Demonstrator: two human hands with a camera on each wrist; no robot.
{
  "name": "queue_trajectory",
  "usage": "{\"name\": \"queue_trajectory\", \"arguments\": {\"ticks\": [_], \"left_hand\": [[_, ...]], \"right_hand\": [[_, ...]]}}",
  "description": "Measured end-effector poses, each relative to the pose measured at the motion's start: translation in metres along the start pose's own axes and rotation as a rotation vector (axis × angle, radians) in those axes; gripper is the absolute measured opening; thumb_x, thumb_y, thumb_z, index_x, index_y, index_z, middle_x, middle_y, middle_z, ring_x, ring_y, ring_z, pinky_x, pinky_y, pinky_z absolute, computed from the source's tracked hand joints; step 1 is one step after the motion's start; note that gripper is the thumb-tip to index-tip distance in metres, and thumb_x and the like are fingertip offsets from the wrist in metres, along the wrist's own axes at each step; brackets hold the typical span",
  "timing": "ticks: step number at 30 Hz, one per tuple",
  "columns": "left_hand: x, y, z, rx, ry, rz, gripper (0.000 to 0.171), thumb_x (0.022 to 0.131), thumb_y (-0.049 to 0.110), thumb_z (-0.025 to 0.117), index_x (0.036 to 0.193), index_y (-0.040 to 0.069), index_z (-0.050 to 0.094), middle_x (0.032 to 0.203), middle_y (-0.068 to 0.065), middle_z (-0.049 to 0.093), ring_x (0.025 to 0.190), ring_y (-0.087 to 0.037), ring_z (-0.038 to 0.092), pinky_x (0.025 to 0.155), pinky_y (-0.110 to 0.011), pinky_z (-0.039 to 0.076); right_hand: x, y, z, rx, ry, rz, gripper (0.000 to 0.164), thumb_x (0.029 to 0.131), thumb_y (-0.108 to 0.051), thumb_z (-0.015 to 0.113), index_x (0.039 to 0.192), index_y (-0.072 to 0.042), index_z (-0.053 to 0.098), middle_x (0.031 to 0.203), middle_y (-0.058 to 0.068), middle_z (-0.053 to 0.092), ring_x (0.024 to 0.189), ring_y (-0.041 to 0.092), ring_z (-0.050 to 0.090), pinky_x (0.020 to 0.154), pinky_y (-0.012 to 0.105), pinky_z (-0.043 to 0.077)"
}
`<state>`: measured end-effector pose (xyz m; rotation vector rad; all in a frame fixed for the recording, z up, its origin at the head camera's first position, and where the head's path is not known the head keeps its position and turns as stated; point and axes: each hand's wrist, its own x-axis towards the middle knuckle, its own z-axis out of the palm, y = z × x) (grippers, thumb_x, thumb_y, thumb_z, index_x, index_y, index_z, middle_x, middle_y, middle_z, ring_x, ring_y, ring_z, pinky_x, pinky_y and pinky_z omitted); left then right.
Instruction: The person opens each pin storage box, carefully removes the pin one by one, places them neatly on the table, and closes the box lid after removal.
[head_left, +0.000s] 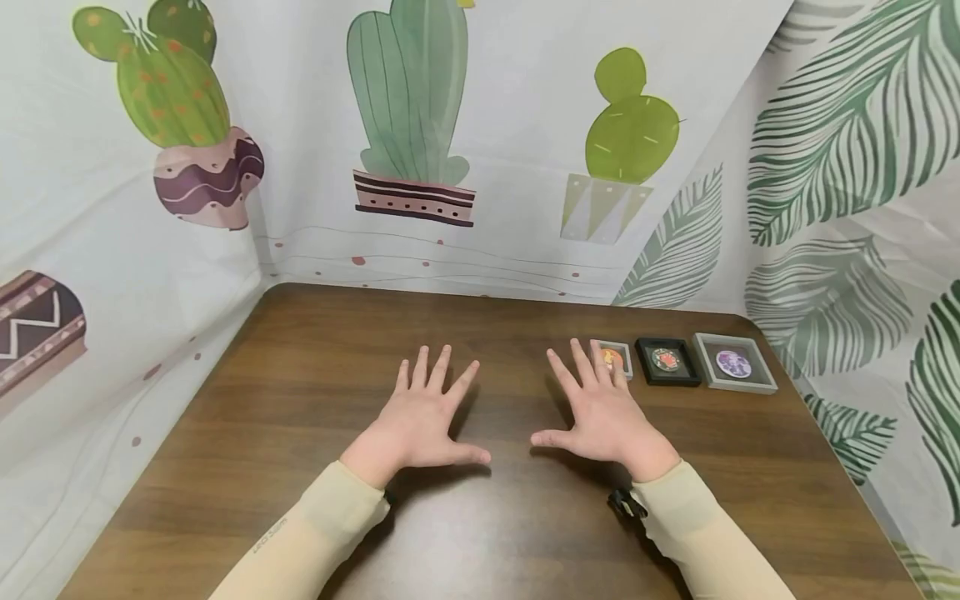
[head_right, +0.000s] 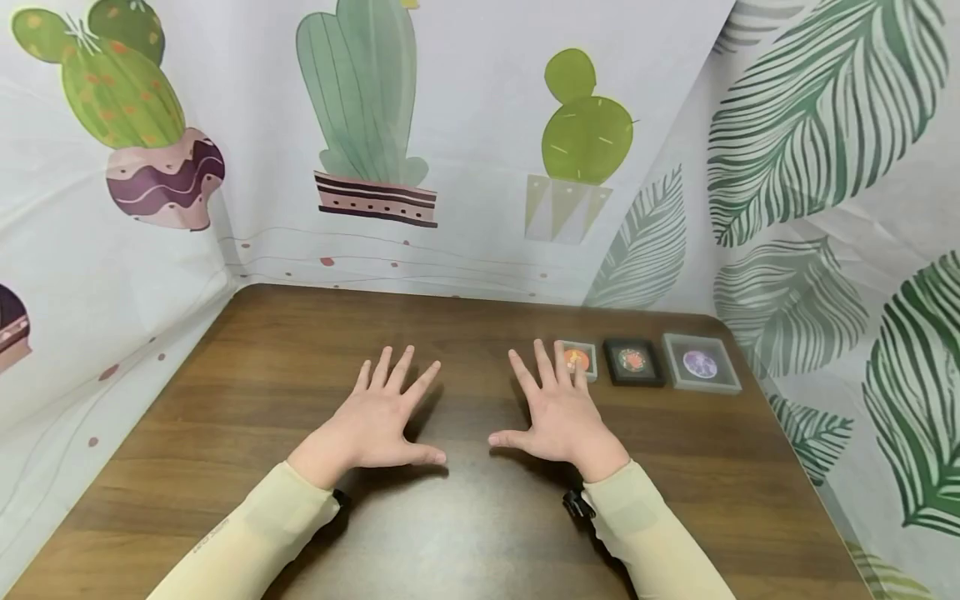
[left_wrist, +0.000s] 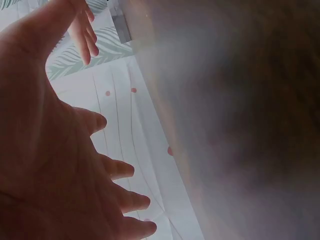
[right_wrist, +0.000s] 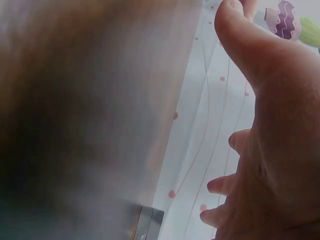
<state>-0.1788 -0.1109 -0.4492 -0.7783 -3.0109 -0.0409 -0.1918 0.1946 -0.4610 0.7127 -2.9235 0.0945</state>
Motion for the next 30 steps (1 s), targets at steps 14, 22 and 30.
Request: {"name": "queue_trajectory", "arguments": {"ticks": [14,22,30], "left_hand": [[0.0,0.009,-0.001,-0.049,-0.038,0.053,0.125,0.063,0.099,0.043,0.157,0.033,-0.007,0.162,-0.017,-0.002,0.143,-0.042,-0.006,0.112,-0.061,0.012],[0.001,0.014,-0.001,-0.087,-0.035,0.085,0.125,0.065,0.097,0.044,0.158,0.03,-0.004,0.162,-0.017,0.0,0.145,-0.039,0.0,0.113,-0.057,0.014],[0.01,0.025,-0.001,-0.183,-0.082,0.158,0.124,0.069,0.094,0.045,0.159,0.019,0.002,0.161,-0.019,0.006,0.144,-0.039,0.009,0.112,-0.054,0.02]], "right_hand": [[0.002,0.025,0.002,0.019,0.015,0.037,0.12,0.07,-0.092,0.046,0.16,-0.023,0.006,0.162,0.018,-0.001,0.144,0.036,-0.011,0.112,0.063,0.005],[0.001,0.047,0.0,0.097,-0.03,0.074,0.116,0.074,-0.088,0.049,0.159,-0.023,0.004,0.162,0.015,-0.003,0.145,0.034,-0.011,0.111,0.065,0.003],[0.003,0.066,0.004,0.172,-0.04,0.066,0.114,0.077,-0.083,0.054,0.159,-0.022,0.005,0.162,0.016,-0.001,0.146,0.033,-0.007,0.112,0.062,0.007]]}}
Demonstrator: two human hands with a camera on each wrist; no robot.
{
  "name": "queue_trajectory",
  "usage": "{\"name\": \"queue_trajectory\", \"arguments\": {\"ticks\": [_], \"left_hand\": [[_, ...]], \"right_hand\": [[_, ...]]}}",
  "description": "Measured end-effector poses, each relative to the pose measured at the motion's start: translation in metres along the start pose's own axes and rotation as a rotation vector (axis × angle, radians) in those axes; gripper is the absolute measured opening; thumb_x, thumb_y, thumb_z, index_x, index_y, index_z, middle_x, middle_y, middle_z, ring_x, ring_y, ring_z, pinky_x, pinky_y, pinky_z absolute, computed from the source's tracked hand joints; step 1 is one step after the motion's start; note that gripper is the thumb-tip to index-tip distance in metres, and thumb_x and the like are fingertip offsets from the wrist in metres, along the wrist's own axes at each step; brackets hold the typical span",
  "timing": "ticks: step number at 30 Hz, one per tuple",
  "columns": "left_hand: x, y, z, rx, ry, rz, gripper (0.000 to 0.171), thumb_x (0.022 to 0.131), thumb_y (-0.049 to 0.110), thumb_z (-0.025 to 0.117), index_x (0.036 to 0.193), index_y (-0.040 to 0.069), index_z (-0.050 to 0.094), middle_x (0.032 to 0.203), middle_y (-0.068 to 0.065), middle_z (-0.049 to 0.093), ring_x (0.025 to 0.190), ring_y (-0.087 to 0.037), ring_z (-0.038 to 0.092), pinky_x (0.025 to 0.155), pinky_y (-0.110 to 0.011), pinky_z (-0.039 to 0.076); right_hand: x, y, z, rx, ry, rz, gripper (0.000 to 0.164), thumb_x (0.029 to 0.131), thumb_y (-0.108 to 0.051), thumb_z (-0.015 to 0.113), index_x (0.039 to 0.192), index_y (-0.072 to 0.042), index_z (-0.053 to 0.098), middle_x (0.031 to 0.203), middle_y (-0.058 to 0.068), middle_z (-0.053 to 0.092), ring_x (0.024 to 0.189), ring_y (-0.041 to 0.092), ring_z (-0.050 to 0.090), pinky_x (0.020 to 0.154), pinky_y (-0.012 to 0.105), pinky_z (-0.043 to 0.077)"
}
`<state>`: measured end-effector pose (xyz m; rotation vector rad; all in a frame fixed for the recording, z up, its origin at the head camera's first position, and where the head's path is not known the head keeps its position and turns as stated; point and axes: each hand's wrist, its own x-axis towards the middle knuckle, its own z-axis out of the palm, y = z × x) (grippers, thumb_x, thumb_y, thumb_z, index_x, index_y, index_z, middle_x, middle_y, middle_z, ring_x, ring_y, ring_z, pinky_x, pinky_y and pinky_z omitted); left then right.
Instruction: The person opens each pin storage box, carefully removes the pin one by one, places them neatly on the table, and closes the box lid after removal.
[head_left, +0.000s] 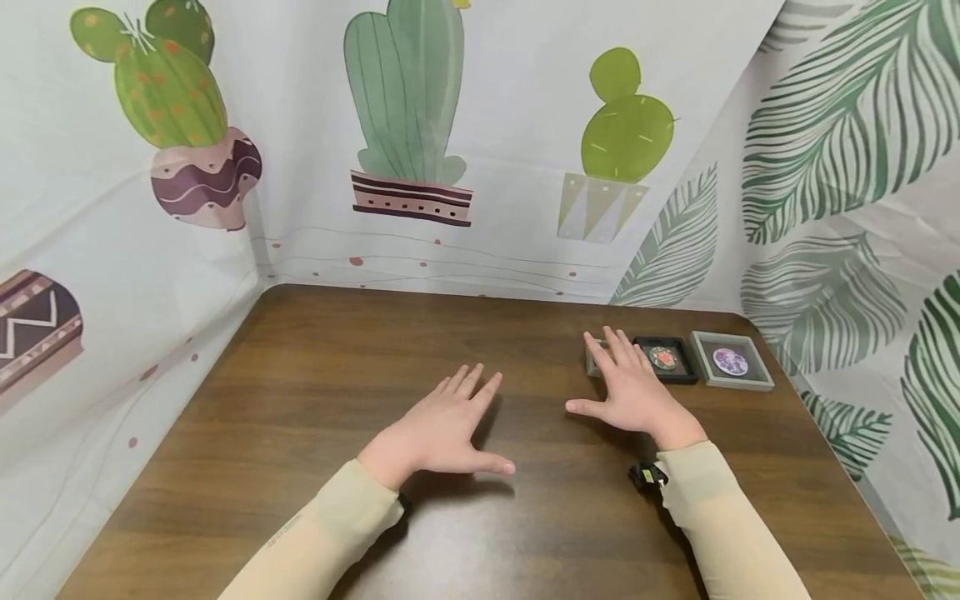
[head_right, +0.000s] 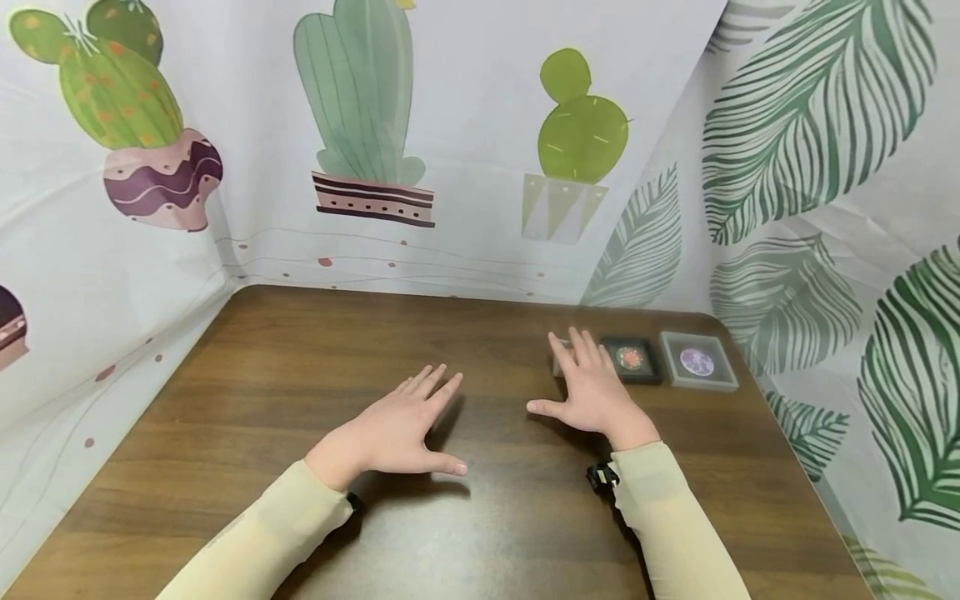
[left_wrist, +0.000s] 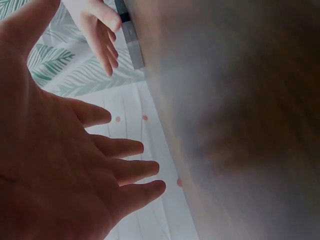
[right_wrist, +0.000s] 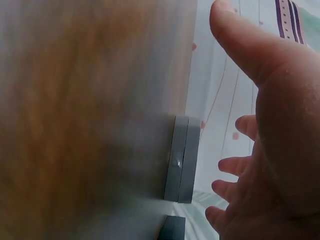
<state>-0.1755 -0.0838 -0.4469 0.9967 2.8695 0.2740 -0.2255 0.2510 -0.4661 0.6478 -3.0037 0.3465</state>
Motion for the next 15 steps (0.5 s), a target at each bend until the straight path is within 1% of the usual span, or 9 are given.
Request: {"name": "queue_trajectory", "arguments": {"ticks": [3,6,9,12,15], "left_hand": [[0.007,0.005,0.002,-0.028,-0.023,0.004,0.123,0.071,0.093,0.045,0.159,0.018,0.003,0.161,-0.02,0.007,0.144,-0.04,0.01,0.112,-0.054,0.021],[0.016,0.011,0.004,-0.069,-0.036,-0.017,0.124,0.071,0.094,0.042,0.159,0.016,0.005,0.161,-0.021,0.008,0.145,-0.038,0.009,0.112,-0.052,0.022],[0.026,0.017,0.006,-0.131,-0.036,-0.042,0.125,0.07,0.096,0.039,0.159,0.013,0.008,0.161,-0.021,0.01,0.146,-0.035,0.009,0.11,-0.051,0.028],[0.036,0.024,0.008,-0.211,-0.032,-0.066,0.123,0.073,0.093,0.041,0.158,0.011,0.01,0.161,-0.018,0.013,0.146,-0.03,0.013,0.107,-0.052,0.032],[0.046,0.031,0.01,-0.267,-0.029,-0.084,0.116,0.078,0.086,0.047,0.158,0.009,0.013,0.16,-0.016,0.018,0.145,-0.027,0.018,0.107,-0.051,0.033]], "right_hand": [[0.003,0.005,0.001,0.019,-0.017,0.008,0.113,0.078,-0.082,0.055,0.159,-0.022,0.004,0.162,0.015,-0.003,0.146,0.032,-0.006,0.113,0.059,0.008],[0.005,0.009,0.002,0.039,-0.035,0.013,0.113,0.078,-0.08,0.057,0.159,-0.021,0.004,0.162,0.015,-0.002,0.146,0.034,-0.004,0.113,0.059,0.01],[0.007,0.013,0.002,0.059,-0.044,0.012,0.112,0.079,-0.078,0.058,0.159,-0.019,0.006,0.162,0.017,0.001,0.146,0.036,0.001,0.112,0.061,0.013],[0.01,0.017,0.001,0.076,-0.044,0.003,0.111,0.08,-0.075,0.061,0.159,-0.019,0.008,0.162,0.019,0.006,0.146,0.037,0.005,0.111,0.062,0.016],[0.012,0.021,0.0,0.088,-0.046,-0.01,0.109,0.081,-0.071,0.063,0.159,-0.018,0.009,0.161,0.02,0.008,0.145,0.038,0.007,0.11,0.062,0.019]]}}
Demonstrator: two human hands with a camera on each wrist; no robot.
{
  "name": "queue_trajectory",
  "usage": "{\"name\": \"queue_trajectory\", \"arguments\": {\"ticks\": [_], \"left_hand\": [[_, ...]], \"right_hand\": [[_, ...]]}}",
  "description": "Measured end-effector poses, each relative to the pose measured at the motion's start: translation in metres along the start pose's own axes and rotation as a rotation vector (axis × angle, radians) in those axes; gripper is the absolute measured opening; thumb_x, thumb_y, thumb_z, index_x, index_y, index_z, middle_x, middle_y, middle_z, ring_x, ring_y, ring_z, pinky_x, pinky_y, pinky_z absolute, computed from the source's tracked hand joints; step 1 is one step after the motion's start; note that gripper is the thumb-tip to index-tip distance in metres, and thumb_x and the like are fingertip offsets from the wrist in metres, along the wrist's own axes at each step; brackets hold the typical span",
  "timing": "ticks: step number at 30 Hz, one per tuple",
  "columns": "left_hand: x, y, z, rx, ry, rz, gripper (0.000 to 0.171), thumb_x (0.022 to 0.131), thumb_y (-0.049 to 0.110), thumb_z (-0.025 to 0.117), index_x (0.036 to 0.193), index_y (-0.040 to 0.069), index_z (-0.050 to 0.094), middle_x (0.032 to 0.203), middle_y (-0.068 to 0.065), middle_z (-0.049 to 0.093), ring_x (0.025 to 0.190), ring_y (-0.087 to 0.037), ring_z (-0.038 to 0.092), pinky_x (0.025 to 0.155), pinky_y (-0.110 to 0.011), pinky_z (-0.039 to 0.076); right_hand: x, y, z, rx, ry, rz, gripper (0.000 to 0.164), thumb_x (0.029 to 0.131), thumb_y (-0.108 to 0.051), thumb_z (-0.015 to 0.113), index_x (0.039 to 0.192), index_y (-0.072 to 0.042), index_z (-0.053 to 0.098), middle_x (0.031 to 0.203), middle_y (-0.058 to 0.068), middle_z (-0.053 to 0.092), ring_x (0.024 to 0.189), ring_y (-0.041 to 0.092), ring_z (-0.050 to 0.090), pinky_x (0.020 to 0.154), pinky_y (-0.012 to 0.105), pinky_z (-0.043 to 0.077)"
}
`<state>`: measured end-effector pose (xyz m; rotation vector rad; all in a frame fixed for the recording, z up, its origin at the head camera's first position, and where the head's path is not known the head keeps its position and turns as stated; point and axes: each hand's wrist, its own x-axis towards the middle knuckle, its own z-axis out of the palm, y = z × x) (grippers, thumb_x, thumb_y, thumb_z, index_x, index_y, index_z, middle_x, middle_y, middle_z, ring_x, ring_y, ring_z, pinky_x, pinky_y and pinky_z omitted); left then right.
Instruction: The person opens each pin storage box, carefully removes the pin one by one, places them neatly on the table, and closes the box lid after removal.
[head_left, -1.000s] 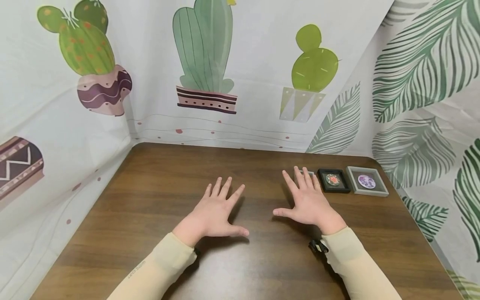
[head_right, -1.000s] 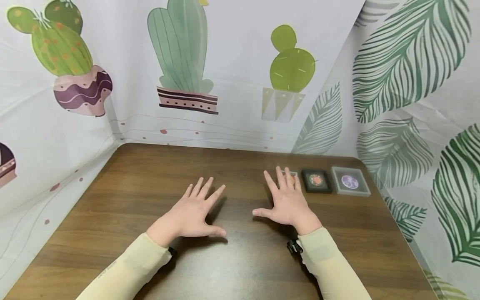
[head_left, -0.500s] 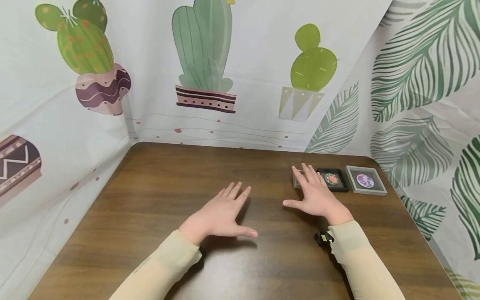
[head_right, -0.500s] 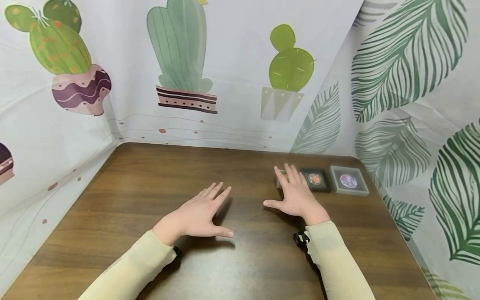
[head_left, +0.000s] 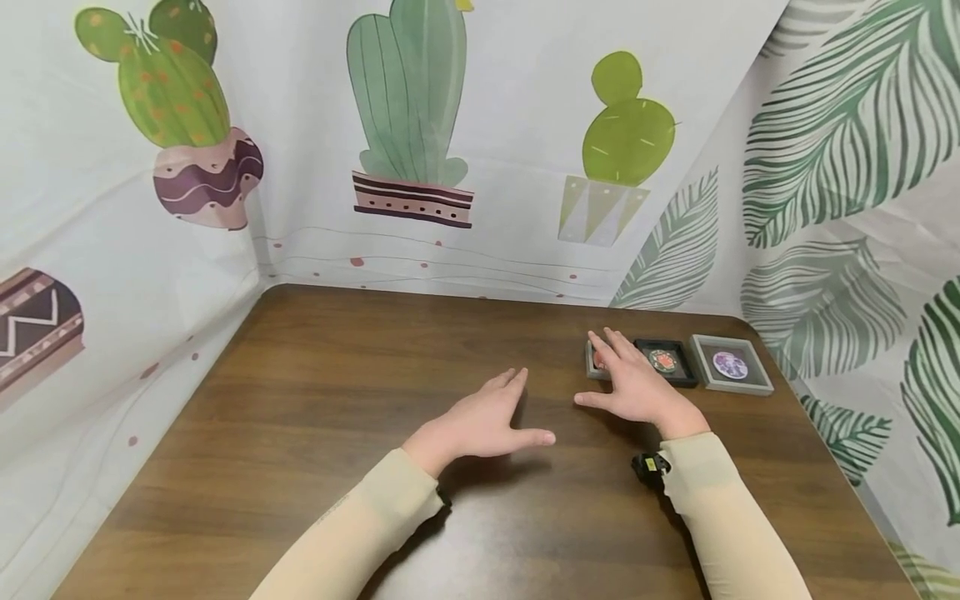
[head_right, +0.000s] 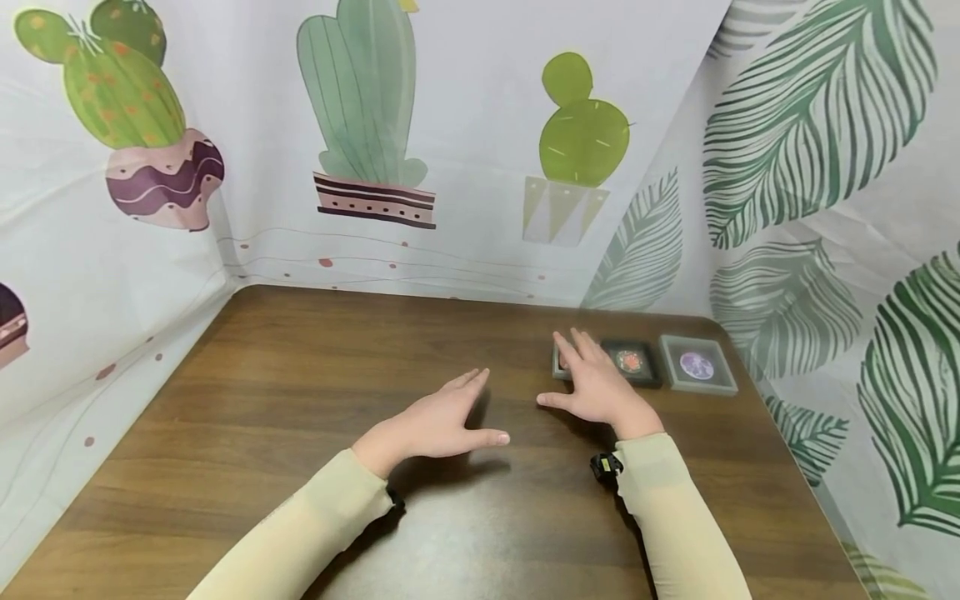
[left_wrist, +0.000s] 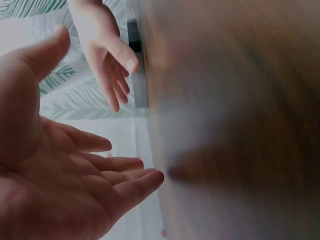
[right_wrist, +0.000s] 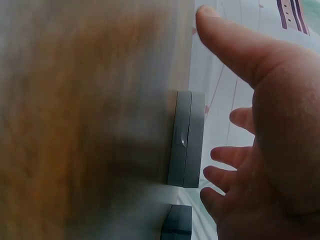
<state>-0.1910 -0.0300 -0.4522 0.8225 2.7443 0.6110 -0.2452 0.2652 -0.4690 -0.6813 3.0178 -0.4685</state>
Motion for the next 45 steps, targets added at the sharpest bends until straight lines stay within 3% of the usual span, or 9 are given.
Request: {"name": "queue_trajectory", "arguments": {"ticks": [8,16,22,33,45], "left_hand": [[0.023,0.017,0.012,-0.025,0.028,0.014,0.108,0.083,0.08,0.05,0.155,0.003,0.024,0.156,-0.013,0.032,0.143,-0.027,0.024,0.11,-0.043,0.03],[0.043,0.029,0.017,-0.107,0.034,0.015,0.104,0.085,0.078,0.049,0.154,0.004,0.027,0.154,-0.011,0.035,0.142,-0.025,0.027,0.11,-0.041,0.03],[0.056,0.036,0.018,-0.111,0.035,0.018,0.107,0.082,0.082,0.048,0.154,0.005,0.028,0.153,-0.011,0.036,0.142,-0.027,0.027,0.11,-0.042,0.03],[0.077,0.043,0.022,-0.121,0.056,0.024,0.106,0.082,0.081,0.049,0.152,0.004,0.03,0.151,-0.013,0.039,0.138,-0.024,0.033,0.106,-0.038,0.035],[0.087,0.04,0.026,-0.145,0.037,0.073,0.106,0.082,0.081,0.048,0.153,0.005,0.029,0.151,-0.012,0.039,0.137,-0.024,0.034,0.106,-0.038,0.036]], "right_hand": [[0.003,0.007,0.0,0.041,-0.025,0.053,0.104,0.085,-0.06,0.068,0.158,-0.008,0.015,0.16,0.02,0.013,0.143,0.04,0.015,0.106,0.061,0.028],[0.007,0.011,0.001,0.033,-0.027,0.075,0.098,0.086,-0.054,0.069,0.155,-0.003,0.021,0.159,0.021,0.018,0.144,0.038,0.013,0.107,0.061,0.028],[0.008,0.015,0.0,0.015,0.002,0.055,0.091,0.088,-0.048,0.069,0.152,0.002,0.027,0.155,0.023,0.026,0.142,0.042,0.019,0.108,0.06,0.027],[0.01,0.016,-0.001,0.014,0.012,0.038,0.077,0.093,-0.035,0.067,0.149,0.004,0.032,0.151,0.025,0.033,0.139,0.042,0.026,0.109,0.057,0.027],[0.009,0.016,-0.002,0.024,0.011,0.064,0.078,0.092,-0.041,0.067,0.147,0.003,0.036,0.149,0.024,0.037,0.136,0.04,0.031,0.106,0.057,0.031]]}}
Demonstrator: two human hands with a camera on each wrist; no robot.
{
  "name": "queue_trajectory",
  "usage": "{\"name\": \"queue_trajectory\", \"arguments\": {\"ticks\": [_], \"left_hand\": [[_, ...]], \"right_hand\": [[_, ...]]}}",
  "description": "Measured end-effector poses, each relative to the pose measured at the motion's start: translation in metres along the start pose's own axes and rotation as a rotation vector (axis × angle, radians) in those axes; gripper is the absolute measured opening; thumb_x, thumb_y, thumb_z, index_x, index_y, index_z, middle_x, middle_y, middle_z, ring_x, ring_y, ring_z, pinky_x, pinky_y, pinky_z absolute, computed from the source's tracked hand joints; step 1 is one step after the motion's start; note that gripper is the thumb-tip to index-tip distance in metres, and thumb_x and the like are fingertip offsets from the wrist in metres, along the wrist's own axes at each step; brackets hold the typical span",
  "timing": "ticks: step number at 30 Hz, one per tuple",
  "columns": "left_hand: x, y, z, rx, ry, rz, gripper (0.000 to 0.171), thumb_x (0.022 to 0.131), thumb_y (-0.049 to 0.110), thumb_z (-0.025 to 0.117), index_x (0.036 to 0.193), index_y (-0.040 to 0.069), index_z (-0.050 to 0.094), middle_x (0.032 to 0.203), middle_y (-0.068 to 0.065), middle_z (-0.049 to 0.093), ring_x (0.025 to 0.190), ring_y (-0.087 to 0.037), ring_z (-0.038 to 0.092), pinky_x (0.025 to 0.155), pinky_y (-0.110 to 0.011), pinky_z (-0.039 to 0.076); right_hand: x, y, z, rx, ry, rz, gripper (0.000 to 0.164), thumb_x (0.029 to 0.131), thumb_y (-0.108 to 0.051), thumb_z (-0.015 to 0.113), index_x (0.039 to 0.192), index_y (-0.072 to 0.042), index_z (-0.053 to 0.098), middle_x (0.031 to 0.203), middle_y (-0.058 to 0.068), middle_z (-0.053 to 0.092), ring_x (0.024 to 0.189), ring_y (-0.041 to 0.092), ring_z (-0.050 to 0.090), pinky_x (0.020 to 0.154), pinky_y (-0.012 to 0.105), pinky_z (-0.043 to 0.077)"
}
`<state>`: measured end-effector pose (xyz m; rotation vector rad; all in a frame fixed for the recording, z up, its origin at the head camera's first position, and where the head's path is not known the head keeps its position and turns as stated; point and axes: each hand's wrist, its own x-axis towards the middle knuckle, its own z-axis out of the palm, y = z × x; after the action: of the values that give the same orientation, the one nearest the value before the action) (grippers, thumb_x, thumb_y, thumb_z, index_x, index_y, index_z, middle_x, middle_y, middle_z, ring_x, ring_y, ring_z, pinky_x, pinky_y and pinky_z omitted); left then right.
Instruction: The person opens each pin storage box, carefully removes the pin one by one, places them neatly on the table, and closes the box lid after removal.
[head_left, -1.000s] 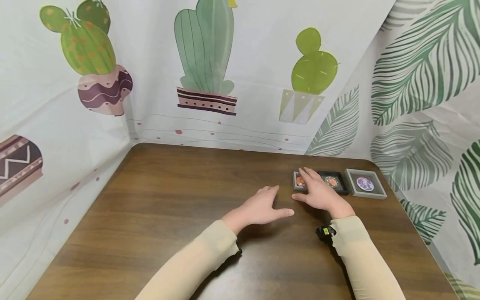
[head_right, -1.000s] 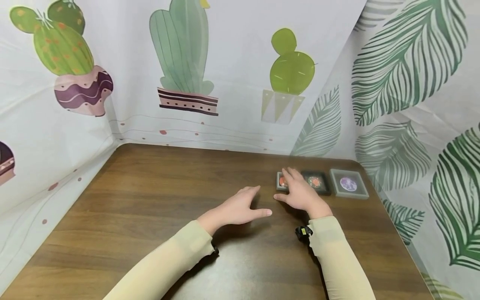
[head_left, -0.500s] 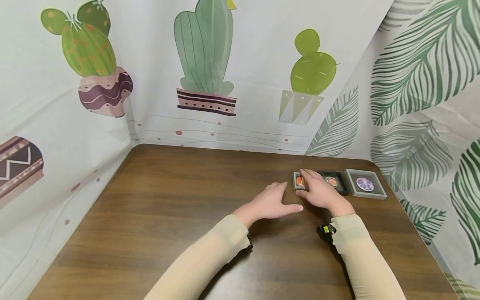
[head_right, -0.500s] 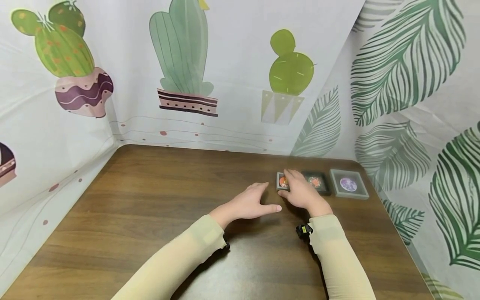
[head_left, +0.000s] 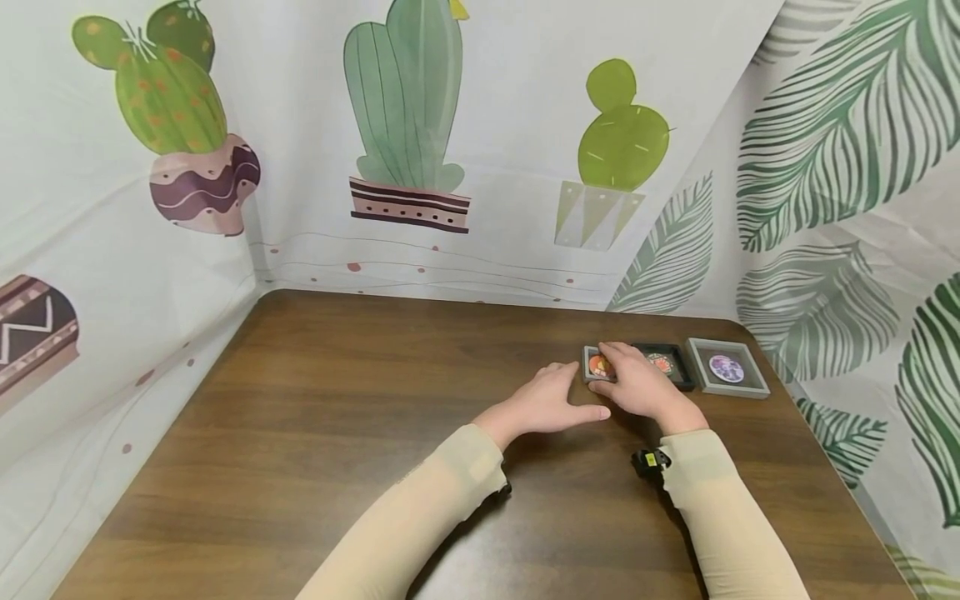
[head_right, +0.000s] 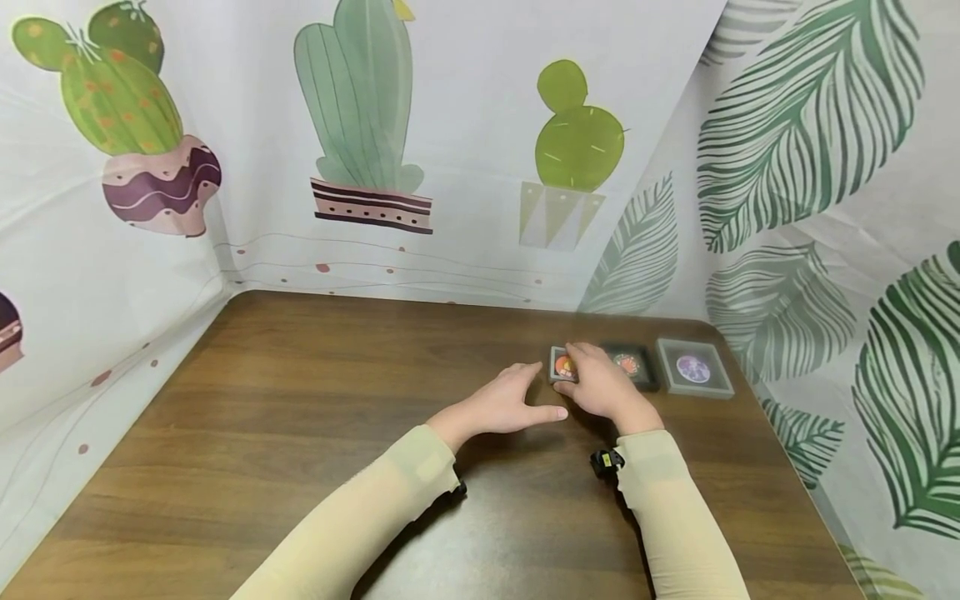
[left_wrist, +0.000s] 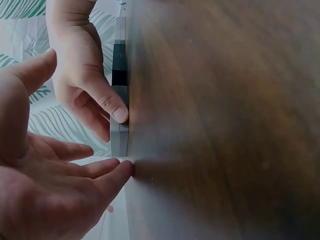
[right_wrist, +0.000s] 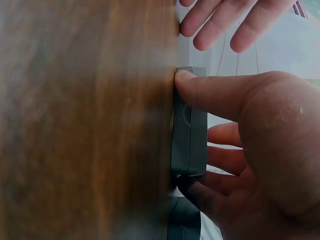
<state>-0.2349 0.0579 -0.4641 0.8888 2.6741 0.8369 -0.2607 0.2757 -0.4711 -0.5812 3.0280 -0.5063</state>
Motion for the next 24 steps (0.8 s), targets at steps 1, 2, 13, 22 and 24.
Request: {"name": "queue_trajectory", "arguments": {"ticks": [1,2,13,22,24], "left_hand": [[0.0,-0.001,0.0,-0.001,-0.005,0.004,0.106,0.082,0.081,0.048,0.153,0.005,0.029,0.151,-0.011,0.039,0.138,-0.024,0.033,0.106,-0.038,0.036],[0.0,-0.002,0.001,-0.002,-0.01,0.01,0.106,0.082,0.081,0.048,0.153,0.005,0.029,0.151,-0.011,0.038,0.138,-0.024,0.033,0.106,-0.038,0.035],[-0.004,-0.009,-0.003,-0.066,-0.015,0.108,0.094,0.084,0.07,0.06,0.152,0.01,0.033,0.147,-0.007,0.044,0.132,-0.016,0.039,0.104,-0.035,0.037],[-0.014,-0.014,-0.015,-0.039,-0.044,0.082,0.099,0.085,0.069,0.06,0.154,0.005,0.027,0.152,-0.008,0.038,0.138,-0.017,0.032,0.108,-0.035,0.033],[-0.015,-0.016,-0.017,-0.039,-0.043,0.082,0.101,0.085,0.069,0.06,0.154,0.004,0.026,0.152,-0.009,0.038,0.138,-0.017,0.032,0.107,-0.035,0.033]], "right_hand": [[0.0,0.0,0.0,-0.002,-0.001,-0.001,0.078,0.091,-0.042,0.067,0.147,0.003,0.037,0.149,0.023,0.037,0.136,0.04,0.032,0.106,0.057,0.032],[0.0,0.0,0.0,-0.002,-0.001,0.002,0.078,0.091,-0.043,0.067,0.147,0.002,0.037,0.149,0.023,0.038,0.136,0.039,0.033,0.105,0.057,0.032],[-0.001,-0.005,0.0,-0.004,0.023,0.004,0.08,0.087,-0.048,0.07,0.143,0.003,0.044,0.145,0.02,0.044,0.132,0.037,0.039,0.103,0.056,0.036],[0.0,-0.015,0.003,-0.019,0.05,-0.05,0.079,0.085,-0.05,0.072,0.14,0.001,0.049,0.137,0.016,0.051,0.121,0.032,0.05,0.096,0.052,0.043],[0.0,-0.017,0.004,-0.023,0.054,-0.058,0.079,0.085,-0.051,0.072,0.14,0.001,0.049,0.137,0.015,0.052,0.121,0.031,0.05,0.095,0.051,0.044]]}}
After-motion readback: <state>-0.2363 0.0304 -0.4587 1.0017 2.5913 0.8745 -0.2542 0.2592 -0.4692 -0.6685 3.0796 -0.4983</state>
